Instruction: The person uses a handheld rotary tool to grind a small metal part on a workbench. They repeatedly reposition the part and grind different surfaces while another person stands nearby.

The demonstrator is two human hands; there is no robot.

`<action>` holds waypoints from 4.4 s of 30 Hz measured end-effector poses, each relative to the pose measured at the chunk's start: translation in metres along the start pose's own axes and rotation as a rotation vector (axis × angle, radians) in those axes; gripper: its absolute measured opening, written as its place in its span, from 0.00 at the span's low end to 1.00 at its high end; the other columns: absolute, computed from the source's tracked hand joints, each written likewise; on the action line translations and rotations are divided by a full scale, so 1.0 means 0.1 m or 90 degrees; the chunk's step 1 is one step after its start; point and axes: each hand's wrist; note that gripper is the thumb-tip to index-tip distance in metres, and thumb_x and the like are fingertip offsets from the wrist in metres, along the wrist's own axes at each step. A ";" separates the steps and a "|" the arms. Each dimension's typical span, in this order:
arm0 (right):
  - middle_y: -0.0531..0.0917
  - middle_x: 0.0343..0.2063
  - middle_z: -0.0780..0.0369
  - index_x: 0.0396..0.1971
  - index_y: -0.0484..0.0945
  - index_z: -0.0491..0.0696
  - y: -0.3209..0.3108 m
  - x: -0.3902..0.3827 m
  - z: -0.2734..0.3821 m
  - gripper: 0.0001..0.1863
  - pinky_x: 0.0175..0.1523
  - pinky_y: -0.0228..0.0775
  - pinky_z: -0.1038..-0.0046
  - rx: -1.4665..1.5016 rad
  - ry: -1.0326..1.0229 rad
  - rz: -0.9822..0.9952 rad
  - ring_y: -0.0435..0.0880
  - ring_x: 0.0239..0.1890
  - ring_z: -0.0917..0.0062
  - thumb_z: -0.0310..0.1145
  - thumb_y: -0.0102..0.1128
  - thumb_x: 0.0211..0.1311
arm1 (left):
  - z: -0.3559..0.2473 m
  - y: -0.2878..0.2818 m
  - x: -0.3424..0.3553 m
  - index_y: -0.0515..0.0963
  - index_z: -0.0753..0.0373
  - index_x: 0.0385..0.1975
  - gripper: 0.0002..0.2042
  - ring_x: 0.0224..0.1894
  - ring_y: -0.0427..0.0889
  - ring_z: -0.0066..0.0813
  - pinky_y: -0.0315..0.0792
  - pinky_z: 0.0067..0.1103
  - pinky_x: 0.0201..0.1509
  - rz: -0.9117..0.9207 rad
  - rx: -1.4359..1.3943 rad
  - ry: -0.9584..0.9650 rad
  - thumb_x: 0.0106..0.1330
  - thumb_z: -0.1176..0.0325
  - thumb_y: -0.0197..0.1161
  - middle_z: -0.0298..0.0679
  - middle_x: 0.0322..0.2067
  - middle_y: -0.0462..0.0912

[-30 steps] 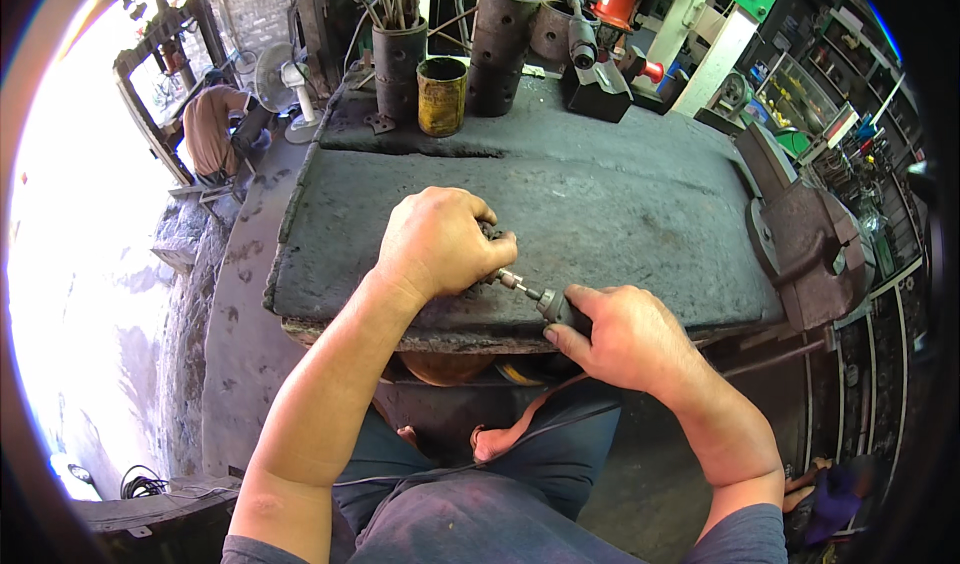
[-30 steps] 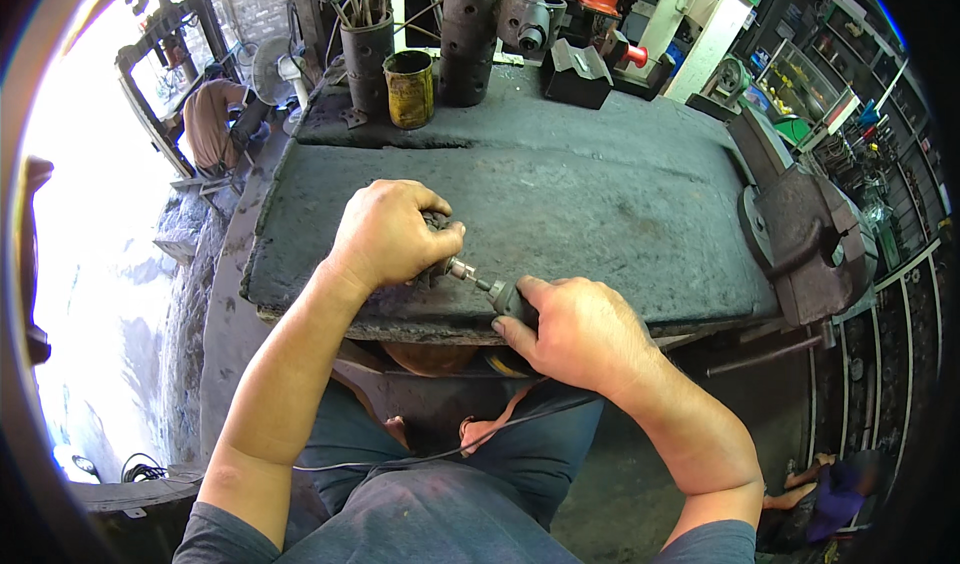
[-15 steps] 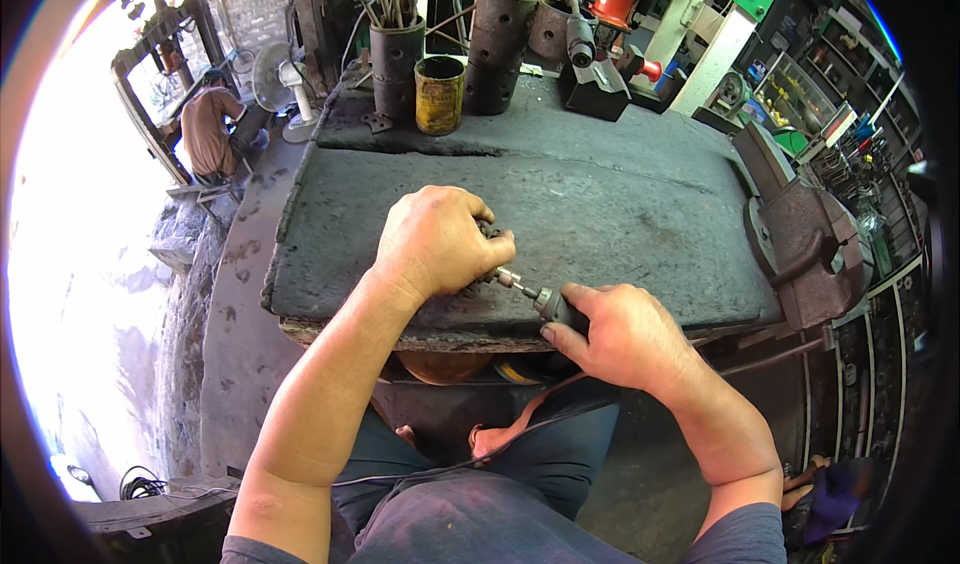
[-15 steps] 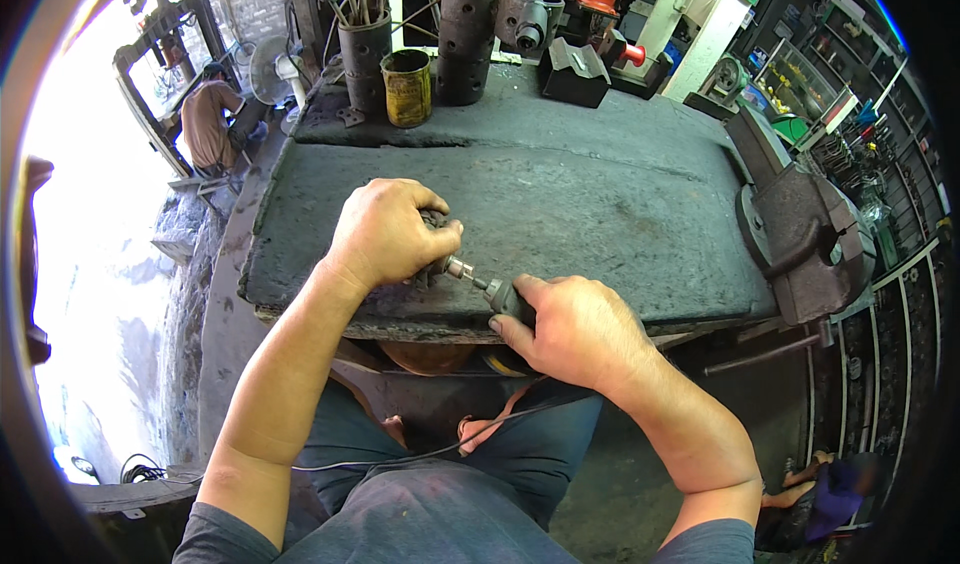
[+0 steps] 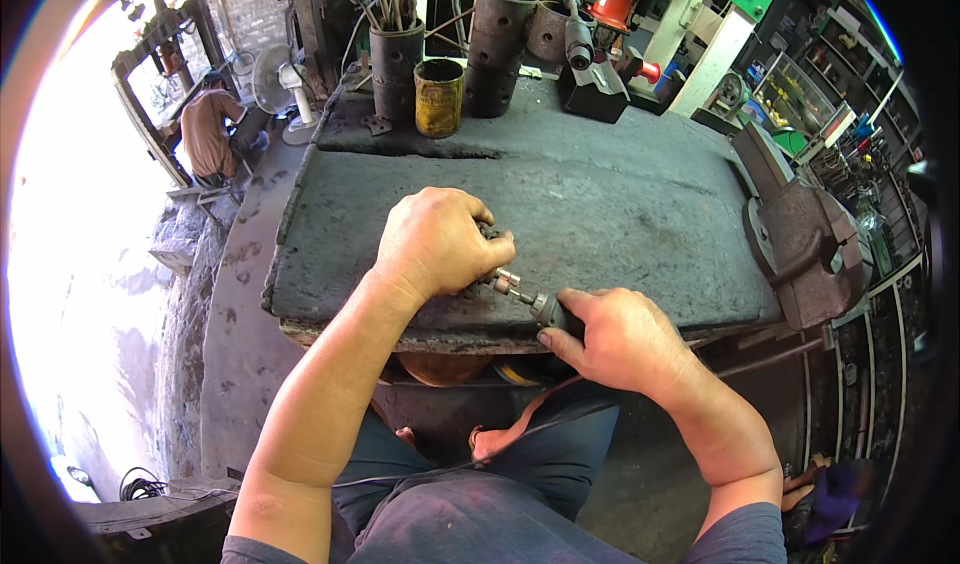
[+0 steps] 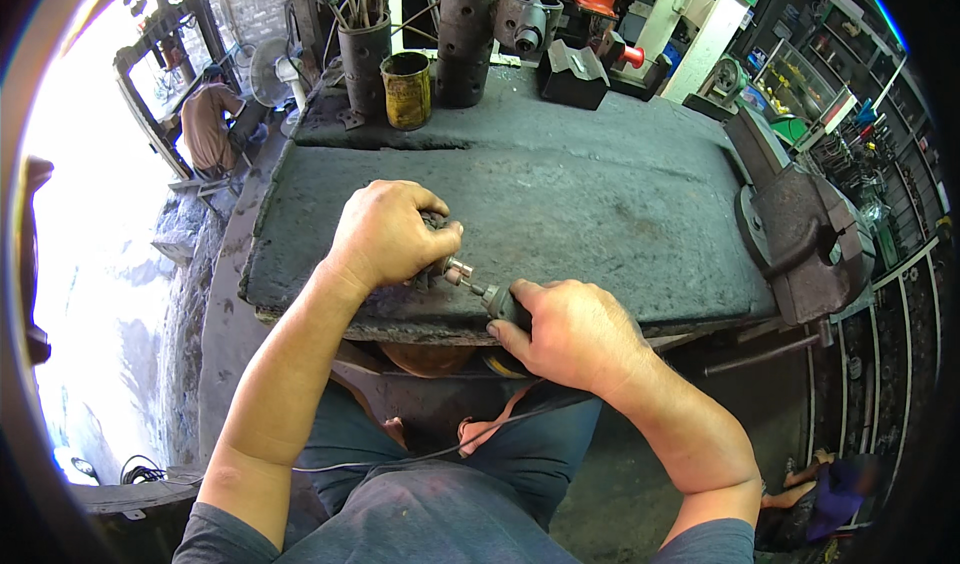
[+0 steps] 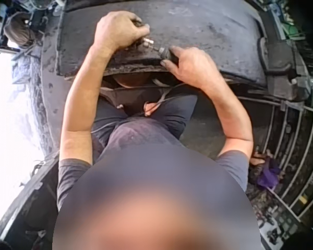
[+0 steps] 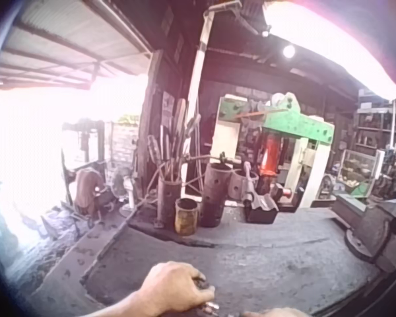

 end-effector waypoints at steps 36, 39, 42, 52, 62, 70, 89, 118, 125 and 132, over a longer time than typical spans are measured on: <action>0.99 0.46 0.51 0.64 0.95 0.49 1.76 -1.47 -0.42 0.28 0.59 0.87 0.59 0.584 0.177 0.055 0.98 0.50 0.53 0.56 0.77 0.80 | 0.03 -0.01 -0.09 0.86 0.57 0.74 0.44 0.79 0.83 0.55 0.77 0.43 0.84 -0.007 0.179 0.217 0.57 0.44 0.92 0.48 0.73 0.87; 0.99 0.46 0.51 0.64 0.95 0.49 1.89 -1.47 -0.45 0.28 0.59 0.87 0.59 0.597 0.177 0.046 0.98 0.50 0.54 0.57 0.78 0.79 | 0.00 0.04 -0.07 0.85 0.55 0.75 0.46 0.77 0.85 0.54 0.79 0.43 0.82 0.008 0.228 0.173 0.54 0.46 0.94 0.46 0.70 0.89; 0.99 0.46 0.52 0.63 0.95 0.49 2.02 -1.44 -0.46 0.29 0.59 0.87 0.59 0.610 0.166 0.044 0.99 0.50 0.55 0.58 0.78 0.79 | 0.03 0.10 0.02 0.86 0.54 0.74 0.46 0.72 0.88 0.54 0.80 0.44 0.79 0.001 0.228 0.087 0.50 0.50 0.96 0.45 0.66 0.92; 0.95 0.34 0.65 0.61 0.97 0.48 2.37 -1.55 -0.66 0.26 0.51 0.84 0.69 0.701 0.246 0.066 0.89 0.38 0.80 0.54 0.81 0.81 | 0.59 0.07 -0.35 0.87 0.75 0.65 0.38 0.55 0.96 0.33 0.89 0.32 0.67 -0.090 -0.641 0.034 0.72 0.43 0.87 0.46 0.56 0.96; 0.96 0.36 0.62 0.66 0.95 0.46 2.35 -1.41 -0.61 0.29 0.53 0.85 0.69 0.668 0.241 0.108 0.92 0.40 0.76 0.55 0.81 0.81 | 0.29 0.02 -0.74 0.86 0.73 0.68 0.37 0.52 0.94 0.28 0.89 0.26 0.60 -0.017 -0.863 0.050 0.77 0.43 0.83 0.42 0.55 0.95; 0.95 0.39 0.67 0.68 0.95 0.46 2.33 -1.47 -0.60 0.24 0.52 0.85 0.72 0.683 0.283 0.152 0.91 0.40 0.82 0.46 0.80 0.84 | 0.50 0.22 -0.77 0.80 0.71 0.78 0.42 0.63 0.94 0.41 0.88 0.36 0.71 0.091 -1.028 0.024 0.82 0.37 0.72 0.53 0.64 0.92; 0.87 0.27 0.67 0.50 0.92 0.40 2.37 -1.49 -0.65 0.15 0.32 0.80 0.69 0.710 0.246 0.072 0.83 0.25 0.81 0.39 0.71 0.88 | 0.62 0.59 -0.89 0.70 0.71 0.79 0.64 0.57 0.94 0.64 0.92 0.46 0.62 0.453 -1.483 0.272 0.62 0.15 0.76 0.61 0.59 0.87; 0.90 0.38 0.56 0.57 0.85 0.38 1.36 -0.99 -0.27 0.28 0.37 0.89 0.66 1.026 0.059 -0.227 0.93 0.30 0.70 0.52 0.70 0.82 | 0.62 -0.07 -0.71 0.77 0.58 0.83 0.54 0.87 0.72 0.61 0.68 0.50 0.92 -0.133 0.163 0.249 0.53 0.49 0.96 0.53 0.84 0.76; 0.89 0.54 0.59 0.69 0.80 0.40 1.50 -0.70 0.22 0.25 0.64 0.86 0.66 1.066 -0.171 -0.227 0.91 0.54 0.74 0.46 0.67 0.92 | 0.47 0.64 -2.05 0.76 0.67 0.82 0.51 0.78 0.85 0.61 0.78 0.45 0.84 0.010 -0.209 0.319 0.61 0.50 0.94 0.56 0.75 0.86; 0.82 0.74 0.50 0.82 0.74 0.40 1.27 -0.36 0.87 0.36 0.81 0.76 0.60 0.728 -0.291 -0.216 0.83 0.76 0.58 0.42 0.77 0.86 | 0.44 0.78 -2.43 0.66 0.70 0.87 0.48 0.75 0.86 0.35 0.78 0.35 0.82 -0.004 -0.662 0.025 0.73 0.63 0.89 0.49 0.72 0.87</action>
Point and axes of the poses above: each hand's wrist, its own x-axis towards the middle knuckle, its own y-axis out of the palm, z = x × y
